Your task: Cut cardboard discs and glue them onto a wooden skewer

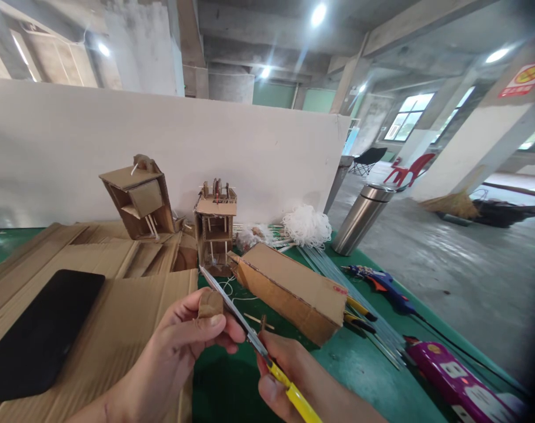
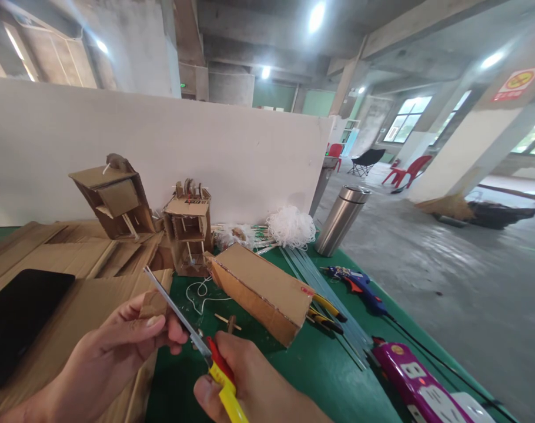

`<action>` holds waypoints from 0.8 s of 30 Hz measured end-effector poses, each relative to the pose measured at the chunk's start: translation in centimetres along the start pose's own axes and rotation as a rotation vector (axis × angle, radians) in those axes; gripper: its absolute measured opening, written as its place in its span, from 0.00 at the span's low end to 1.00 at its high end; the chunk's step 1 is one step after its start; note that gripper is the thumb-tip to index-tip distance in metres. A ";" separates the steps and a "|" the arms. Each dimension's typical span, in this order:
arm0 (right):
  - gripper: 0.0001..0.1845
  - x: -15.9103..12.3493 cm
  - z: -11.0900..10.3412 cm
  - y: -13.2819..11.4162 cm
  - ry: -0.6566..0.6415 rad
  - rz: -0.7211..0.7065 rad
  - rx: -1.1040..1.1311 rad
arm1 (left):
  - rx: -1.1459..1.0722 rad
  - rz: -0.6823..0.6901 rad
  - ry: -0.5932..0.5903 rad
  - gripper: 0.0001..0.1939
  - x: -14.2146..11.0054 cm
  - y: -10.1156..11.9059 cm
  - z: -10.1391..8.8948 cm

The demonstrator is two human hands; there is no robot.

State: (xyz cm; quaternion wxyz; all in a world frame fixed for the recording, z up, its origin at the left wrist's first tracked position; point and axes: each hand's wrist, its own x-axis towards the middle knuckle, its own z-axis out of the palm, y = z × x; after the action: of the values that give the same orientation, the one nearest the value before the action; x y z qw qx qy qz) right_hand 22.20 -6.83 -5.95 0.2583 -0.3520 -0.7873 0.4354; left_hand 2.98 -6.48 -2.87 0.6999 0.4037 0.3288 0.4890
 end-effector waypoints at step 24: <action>0.35 0.3 -0.1 -1.3 0.009 -0.007 0.105 | 0.039 -0.012 0.020 0.04 0.1 0.6 -0.5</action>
State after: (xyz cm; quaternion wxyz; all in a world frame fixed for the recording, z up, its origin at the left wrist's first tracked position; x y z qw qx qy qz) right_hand 21.63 -7.01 -4.80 0.2815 -0.3370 -0.7636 0.4733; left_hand 2.35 -6.10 -2.55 0.6914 0.4105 0.3476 0.4822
